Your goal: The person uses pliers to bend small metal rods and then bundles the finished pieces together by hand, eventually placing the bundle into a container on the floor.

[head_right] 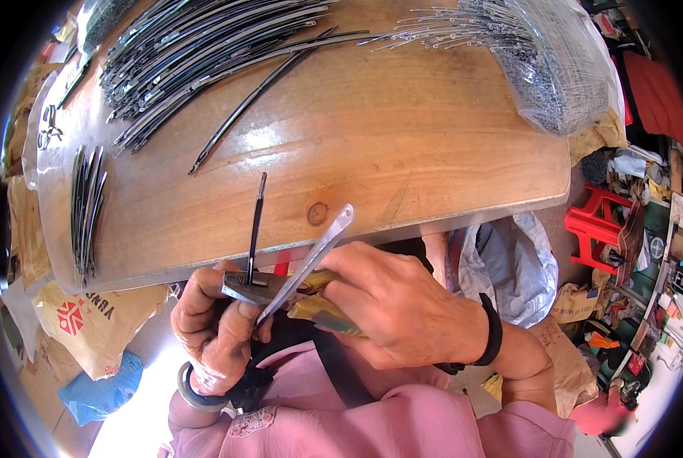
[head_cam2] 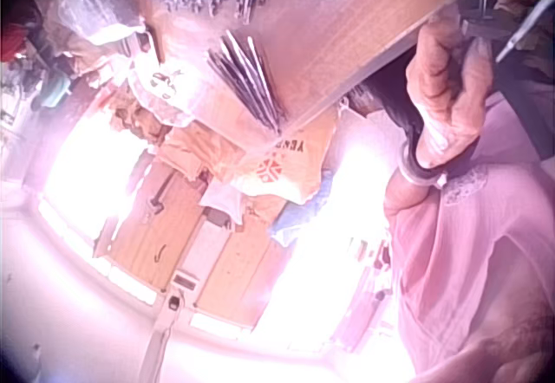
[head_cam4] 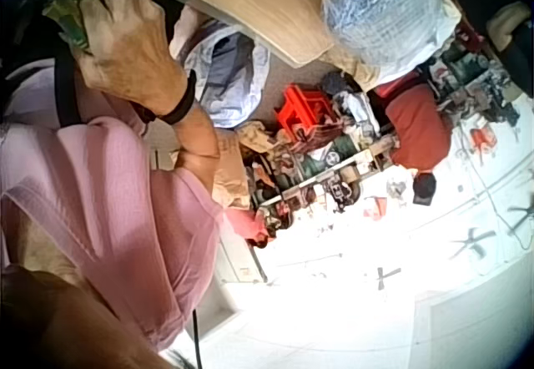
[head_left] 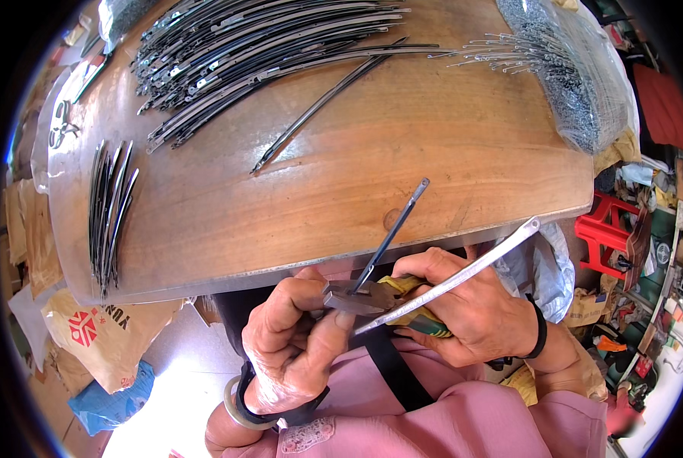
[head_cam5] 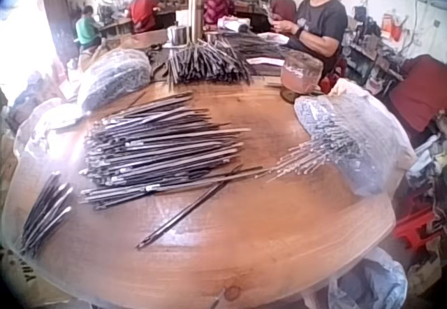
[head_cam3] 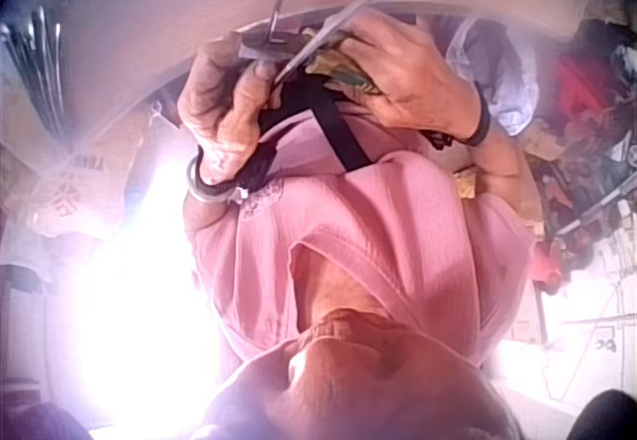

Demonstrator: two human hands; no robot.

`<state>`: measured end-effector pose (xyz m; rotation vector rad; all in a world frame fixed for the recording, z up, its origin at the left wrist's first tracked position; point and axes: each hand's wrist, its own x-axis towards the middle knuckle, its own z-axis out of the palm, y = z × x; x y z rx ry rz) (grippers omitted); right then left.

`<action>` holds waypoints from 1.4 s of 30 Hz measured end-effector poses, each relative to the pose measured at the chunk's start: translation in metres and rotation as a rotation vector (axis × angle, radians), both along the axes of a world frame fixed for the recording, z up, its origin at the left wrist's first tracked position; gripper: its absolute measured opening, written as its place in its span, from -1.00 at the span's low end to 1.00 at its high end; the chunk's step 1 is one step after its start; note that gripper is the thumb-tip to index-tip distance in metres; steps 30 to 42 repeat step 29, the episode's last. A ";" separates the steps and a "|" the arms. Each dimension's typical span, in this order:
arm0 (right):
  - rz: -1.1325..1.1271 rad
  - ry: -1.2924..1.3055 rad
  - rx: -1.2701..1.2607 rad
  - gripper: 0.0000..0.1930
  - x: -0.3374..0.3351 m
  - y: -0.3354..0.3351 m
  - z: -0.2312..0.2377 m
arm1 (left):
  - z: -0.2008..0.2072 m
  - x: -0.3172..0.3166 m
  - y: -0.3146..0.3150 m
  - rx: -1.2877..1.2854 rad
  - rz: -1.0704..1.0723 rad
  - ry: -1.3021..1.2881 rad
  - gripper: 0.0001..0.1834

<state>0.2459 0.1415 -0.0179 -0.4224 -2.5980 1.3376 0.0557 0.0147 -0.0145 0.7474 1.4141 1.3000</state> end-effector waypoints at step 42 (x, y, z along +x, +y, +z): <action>-0.004 0.009 0.013 -0.67 0.000 -0.001 -0.002 | 0.003 0.001 0.003 -0.010 0.034 -0.061 -0.93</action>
